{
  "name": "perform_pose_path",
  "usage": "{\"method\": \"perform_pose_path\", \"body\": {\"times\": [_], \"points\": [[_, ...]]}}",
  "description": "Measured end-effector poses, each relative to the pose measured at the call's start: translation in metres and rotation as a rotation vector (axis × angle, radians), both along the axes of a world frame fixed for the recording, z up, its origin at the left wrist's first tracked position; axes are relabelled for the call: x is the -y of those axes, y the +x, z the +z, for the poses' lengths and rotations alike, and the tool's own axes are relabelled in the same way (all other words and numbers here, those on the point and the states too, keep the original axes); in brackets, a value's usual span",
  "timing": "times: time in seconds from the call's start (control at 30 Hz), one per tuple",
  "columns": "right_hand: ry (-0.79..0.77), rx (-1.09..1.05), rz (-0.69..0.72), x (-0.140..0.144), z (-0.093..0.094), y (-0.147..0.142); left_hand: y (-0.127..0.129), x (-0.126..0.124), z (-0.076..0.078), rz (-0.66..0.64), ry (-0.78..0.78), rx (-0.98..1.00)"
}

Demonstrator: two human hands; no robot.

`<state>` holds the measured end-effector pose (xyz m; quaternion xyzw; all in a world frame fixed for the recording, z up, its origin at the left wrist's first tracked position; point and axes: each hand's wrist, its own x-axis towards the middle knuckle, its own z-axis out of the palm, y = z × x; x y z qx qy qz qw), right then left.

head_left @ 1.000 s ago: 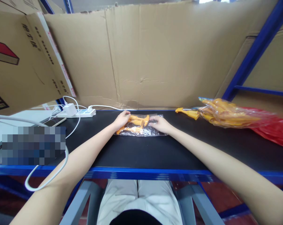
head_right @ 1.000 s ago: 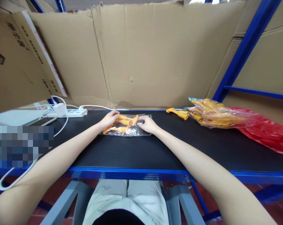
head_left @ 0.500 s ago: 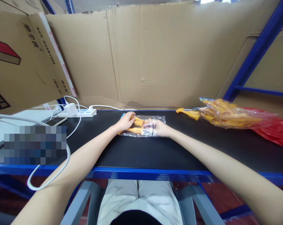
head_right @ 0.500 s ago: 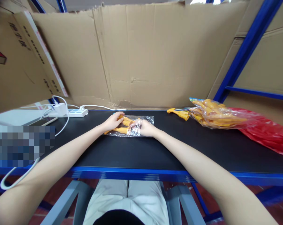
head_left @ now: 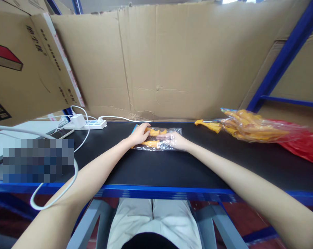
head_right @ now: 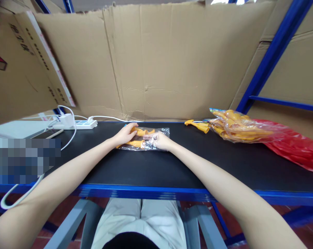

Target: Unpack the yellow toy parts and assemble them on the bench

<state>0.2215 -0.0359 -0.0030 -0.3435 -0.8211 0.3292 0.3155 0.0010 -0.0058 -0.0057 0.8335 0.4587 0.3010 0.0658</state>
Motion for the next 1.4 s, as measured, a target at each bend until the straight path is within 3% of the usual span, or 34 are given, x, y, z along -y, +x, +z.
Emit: {"method": "perform_pose_path", "body": {"times": [0.17, 0.37, 0.43, 0.67, 0.93, 1.07, 1.17, 1.27, 1.33, 1.4], "points": [[-0.008, -0.061, -0.023, -0.001, -0.001, 0.001, 0.003, 0.000, -0.001, 0.006, 0.028, 0.008], [-0.084, -0.169, -0.403, -0.010, -0.006, 0.002, 0.008, 0.000, -0.006, -0.028, -0.027, -0.003], [-0.132, -0.135, -0.472, -0.014, -0.008, 0.004, 0.008, -0.001, -0.007, -0.051, -0.018, -0.010], [-0.081, 0.056, -0.458, -0.010, -0.004, 0.003, 0.003, -0.003, -0.005, -0.111, -0.006, -0.015], [-0.198, -0.098, -0.464, -0.013, 0.008, 0.009, -0.005, -0.014, -0.008, -0.087, -0.044, -0.052], [-0.114, -0.218, -0.596, -0.033, 0.014, 0.040, -0.014, -0.023, -0.010, -0.041, -0.070, -0.067], [0.053, -0.169, -0.817, -0.049, 0.019, 0.081, -0.023, -0.029, -0.011, 0.019, -0.078, -0.062], [0.273, 0.051, -1.032, -0.061, 0.017, 0.128, -0.030, -0.032, -0.010, 0.067, -0.077, -0.064], [0.404, 0.208, -1.110, -0.066, 0.009, 0.156, -0.033, -0.033, -0.009, 0.094, -0.077, -0.072], [0.421, 0.380, -1.122, -0.069, -0.001, 0.175, -0.034, -0.033, -0.009, 0.113, -0.076, -0.081]]}}
